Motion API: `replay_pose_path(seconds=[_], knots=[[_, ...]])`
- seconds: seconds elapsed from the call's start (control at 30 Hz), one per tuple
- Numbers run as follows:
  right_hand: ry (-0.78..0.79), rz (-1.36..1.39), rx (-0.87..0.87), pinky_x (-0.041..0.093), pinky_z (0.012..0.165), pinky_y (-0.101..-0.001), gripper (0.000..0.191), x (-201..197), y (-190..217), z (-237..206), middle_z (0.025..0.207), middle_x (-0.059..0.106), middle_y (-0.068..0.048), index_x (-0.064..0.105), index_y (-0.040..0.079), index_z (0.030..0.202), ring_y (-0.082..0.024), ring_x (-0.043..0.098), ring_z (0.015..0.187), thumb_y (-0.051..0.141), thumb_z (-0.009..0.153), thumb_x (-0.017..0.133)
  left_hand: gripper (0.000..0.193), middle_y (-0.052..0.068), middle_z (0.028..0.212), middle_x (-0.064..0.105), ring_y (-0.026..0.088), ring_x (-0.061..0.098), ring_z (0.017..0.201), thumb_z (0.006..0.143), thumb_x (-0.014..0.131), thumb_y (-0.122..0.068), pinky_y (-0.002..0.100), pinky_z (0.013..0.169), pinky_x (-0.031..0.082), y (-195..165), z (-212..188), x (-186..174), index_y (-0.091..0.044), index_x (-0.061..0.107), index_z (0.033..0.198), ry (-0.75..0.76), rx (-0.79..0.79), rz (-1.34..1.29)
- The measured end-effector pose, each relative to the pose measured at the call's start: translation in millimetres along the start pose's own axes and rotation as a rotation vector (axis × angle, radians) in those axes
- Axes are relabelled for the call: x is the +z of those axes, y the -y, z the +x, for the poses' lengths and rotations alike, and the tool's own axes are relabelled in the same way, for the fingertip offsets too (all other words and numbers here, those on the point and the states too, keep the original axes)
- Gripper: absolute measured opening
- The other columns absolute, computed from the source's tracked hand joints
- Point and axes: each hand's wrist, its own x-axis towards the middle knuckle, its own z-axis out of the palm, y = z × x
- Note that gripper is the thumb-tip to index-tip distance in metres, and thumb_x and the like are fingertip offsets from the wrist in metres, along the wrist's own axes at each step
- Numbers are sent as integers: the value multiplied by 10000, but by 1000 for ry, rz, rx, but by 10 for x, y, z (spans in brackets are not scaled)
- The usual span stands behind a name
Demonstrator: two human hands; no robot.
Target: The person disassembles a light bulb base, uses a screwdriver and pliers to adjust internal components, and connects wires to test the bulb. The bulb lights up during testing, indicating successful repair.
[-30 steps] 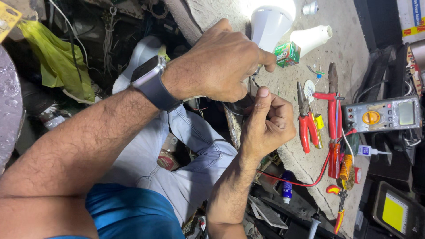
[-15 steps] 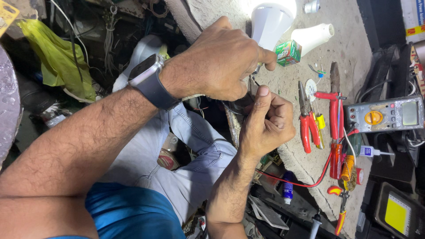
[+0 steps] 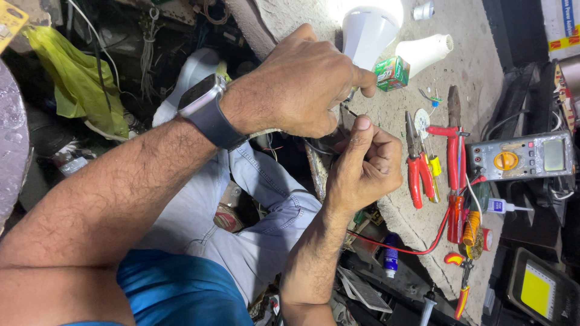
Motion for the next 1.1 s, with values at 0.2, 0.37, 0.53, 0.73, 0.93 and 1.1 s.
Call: replay_pose_path(seconds=[0.2,0.37,0.53,0.73,0.93,1.1], knots=[[10,-42,16,416,525,-199,202,-18,9,8,708,660,-47,630,-17,965,-57,575,584,145,1052,714,459,5,736,739,262,717,766,649,754,-129,454,764,383,-2,-3,5,-199,779,1102,-14,7,-4],[67,-56,19,456,582,-194,197,-77,18,24,757,670,-49,625,-21,972,-62,606,640,127,1047,730,432,-4,747,740,264,720,773,667,792,-176,460,772,386,12,8,21,-204,777,1098,-13,11,5],[132,-61,70,500,619,-196,168,-129,37,92,794,699,-53,647,-30,992,-63,642,676,101,1021,748,450,0,755,750,260,724,757,662,796,-179,463,776,382,20,22,16,-210,770,1110,31,-24,0],[233,-140,84,510,652,-190,165,-251,88,144,835,719,-52,669,-42,1007,-48,634,713,89,1001,769,477,10,747,751,266,721,757,650,785,-161,460,777,379,-7,57,-2,-219,769,1123,59,-53,-9],[342,-205,155,507,684,-194,164,-493,195,130,881,726,-17,720,-47,1066,-44,619,761,81,978,774,568,-8,742,759,247,722,747,569,747,-94,445,783,376,-5,61,6,-218,768,1124,55,-41,-9],[420,-398,9,488,694,-219,200,-507,260,198,869,708,-47,766,-53,1134,-77,595,770,64,975,796,578,-8,741,756,244,718,746,575,750,-97,440,777,373,5,63,11,-227,762,1137,93,-81,-2]])
